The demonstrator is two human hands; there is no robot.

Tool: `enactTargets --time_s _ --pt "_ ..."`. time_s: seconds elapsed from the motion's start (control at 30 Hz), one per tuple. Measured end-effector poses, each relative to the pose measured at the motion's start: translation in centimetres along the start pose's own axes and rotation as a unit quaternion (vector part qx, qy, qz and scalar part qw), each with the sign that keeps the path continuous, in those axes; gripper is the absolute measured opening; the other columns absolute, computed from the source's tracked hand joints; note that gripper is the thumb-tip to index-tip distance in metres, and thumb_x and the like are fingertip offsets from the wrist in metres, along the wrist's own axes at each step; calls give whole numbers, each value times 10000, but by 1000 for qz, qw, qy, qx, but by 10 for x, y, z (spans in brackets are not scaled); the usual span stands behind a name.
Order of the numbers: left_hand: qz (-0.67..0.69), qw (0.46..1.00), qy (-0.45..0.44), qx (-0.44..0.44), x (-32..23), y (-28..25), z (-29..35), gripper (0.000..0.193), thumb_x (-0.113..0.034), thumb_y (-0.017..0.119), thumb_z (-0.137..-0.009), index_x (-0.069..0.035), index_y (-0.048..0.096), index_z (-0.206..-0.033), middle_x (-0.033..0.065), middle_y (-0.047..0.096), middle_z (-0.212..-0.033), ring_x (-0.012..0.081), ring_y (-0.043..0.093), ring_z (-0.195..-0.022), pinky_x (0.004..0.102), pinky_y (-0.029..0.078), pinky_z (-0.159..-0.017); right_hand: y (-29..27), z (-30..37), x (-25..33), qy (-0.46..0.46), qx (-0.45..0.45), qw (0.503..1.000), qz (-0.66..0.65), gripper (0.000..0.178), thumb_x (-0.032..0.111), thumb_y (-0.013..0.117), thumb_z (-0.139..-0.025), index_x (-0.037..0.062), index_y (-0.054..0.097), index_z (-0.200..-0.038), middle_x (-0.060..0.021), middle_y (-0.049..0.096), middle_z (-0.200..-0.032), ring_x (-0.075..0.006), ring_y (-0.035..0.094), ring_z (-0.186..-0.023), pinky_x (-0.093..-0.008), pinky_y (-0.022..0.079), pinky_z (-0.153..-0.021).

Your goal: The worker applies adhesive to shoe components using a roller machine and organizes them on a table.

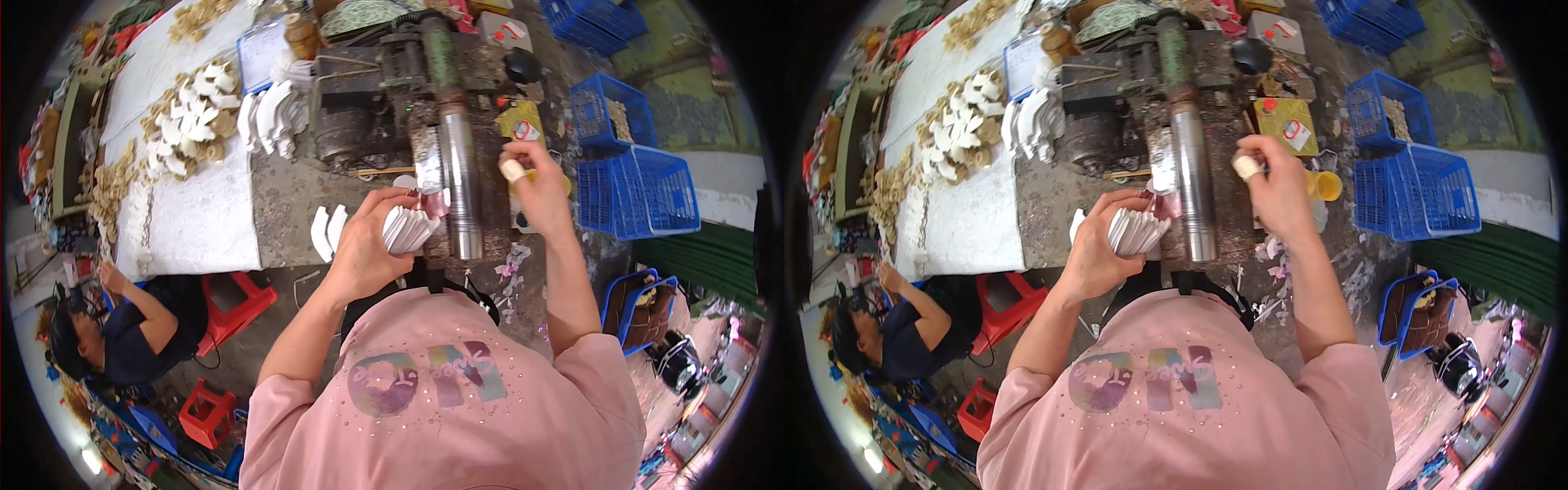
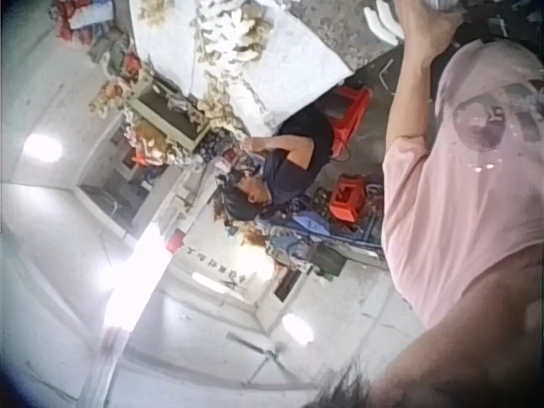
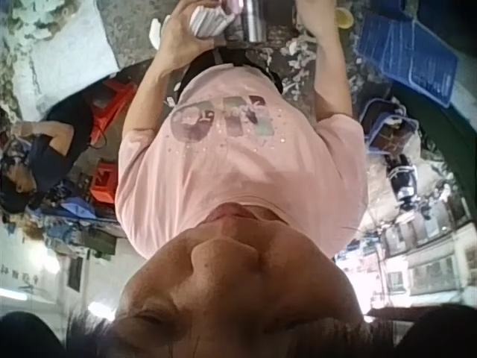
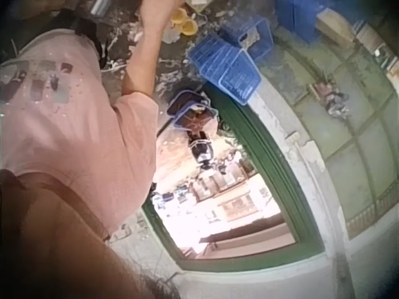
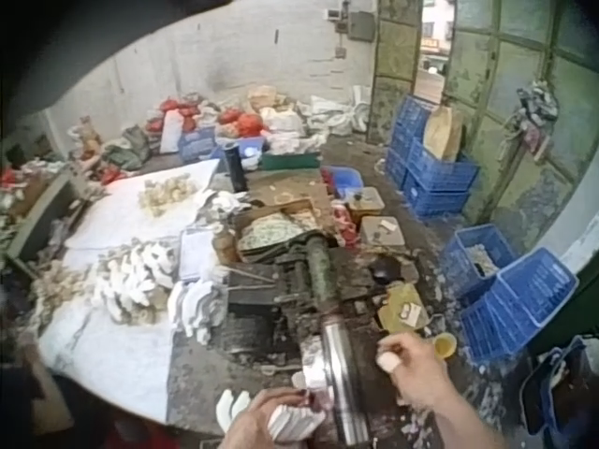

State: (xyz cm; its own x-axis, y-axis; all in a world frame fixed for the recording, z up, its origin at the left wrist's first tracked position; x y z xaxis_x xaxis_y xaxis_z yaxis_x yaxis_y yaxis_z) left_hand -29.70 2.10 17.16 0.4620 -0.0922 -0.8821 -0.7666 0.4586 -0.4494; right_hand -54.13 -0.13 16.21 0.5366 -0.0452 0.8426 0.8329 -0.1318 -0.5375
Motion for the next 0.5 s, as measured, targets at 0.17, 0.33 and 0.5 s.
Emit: enactTargets --time_s 0.17,0.33,0.5 --pt "-15 987 -38 -156 61 -53 40 523 10 646 -561 -31 576 -1078 119 542 -1184 274 531 -1112 354 409 -954 5 7 -14 40 0 999 -37 241 0 602 -820 18 577 -1059 -39 621 -897 -109 551 -804 -249 454 -755" --pt "-292 941 -97 -138 158 -77 87 613 4 691 -560 -56 528 -1148 75 513 -1234 265 550 -1066 378 439 -860 10 8 -19 59 -6 996 -73 271 -24 580 -833 28 557 -1098 -37 606 -924 -109 566 -846 -242 456 -787" --pt "-410 903 -88 93 212 -40 118 695 -58 756 -536 -90 499 -1182 48 475 -1271 214 573 -1031 397 421 -822 13 4 -17 44 -14 995 -89 262 -29 560 -850 8 537 -1109 -38 595 -933 -107 562 -863 -236 452 -802"
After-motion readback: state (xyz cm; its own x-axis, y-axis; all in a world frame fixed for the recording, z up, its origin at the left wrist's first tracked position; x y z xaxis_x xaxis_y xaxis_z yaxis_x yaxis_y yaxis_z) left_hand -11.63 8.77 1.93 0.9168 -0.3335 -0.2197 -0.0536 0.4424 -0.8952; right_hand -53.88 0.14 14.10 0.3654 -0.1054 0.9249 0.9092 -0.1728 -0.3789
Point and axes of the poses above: each hand's wrist, its own z-axis away from the middle knuckle, its own y-axis out of the palm, x = y × z, the point moved 4 cm from there along -z, towards the middle knuckle
